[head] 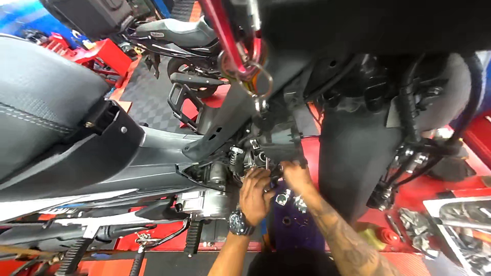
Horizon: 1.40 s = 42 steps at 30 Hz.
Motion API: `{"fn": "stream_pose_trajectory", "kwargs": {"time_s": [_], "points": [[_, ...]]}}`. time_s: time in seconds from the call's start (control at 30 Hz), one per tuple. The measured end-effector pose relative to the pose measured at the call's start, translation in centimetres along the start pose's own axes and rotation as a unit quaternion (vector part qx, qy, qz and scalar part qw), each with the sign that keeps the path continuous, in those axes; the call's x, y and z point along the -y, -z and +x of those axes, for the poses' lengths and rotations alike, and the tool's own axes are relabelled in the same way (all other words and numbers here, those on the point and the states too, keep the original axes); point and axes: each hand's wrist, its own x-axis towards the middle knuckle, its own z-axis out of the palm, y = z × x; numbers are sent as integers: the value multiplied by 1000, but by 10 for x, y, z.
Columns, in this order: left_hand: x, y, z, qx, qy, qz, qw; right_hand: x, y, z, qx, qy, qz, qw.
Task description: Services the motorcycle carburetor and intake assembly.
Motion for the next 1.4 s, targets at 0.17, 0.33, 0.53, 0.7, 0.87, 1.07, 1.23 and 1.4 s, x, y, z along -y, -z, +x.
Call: {"fn": "stream_pose_trajectory", "kwargs": {"time_s": [0.17, 0.33, 0.53, 0.7, 0.87, 1.07, 1.23, 1.4], "points": [[-2, -13, -7, -64, 27, 10, 998, -9, -4, 12, -9, 51, -44, 998], [-6, -19, -9, -97, 45, 11, 994, -13, -4, 12, -19, 65, -21, 997], [-9, -19, -8, -104, 38, 30, 993, -16, -5, 12, -20, 80, -29, 996], [-10, -20, -8, -110, 39, 32, 993, -17, -5, 12, -14, 60, -47, 997], [-10, -22, -7, -122, 51, 27, 991, -17, -4, 14, -15, 77, -45, 996], [-13, -22, -7, -126, 60, 15, 990, -13, -4, 17, -6, 75, -49, 996], [-12, -22, -7, -132, 60, 14, 989, -16, -3, 18, 9, 67, -59, 996], [-12, -22, -7, -133, 61, 13, 989, -14, -3, 16, 13, 74, -54, 996]]}}
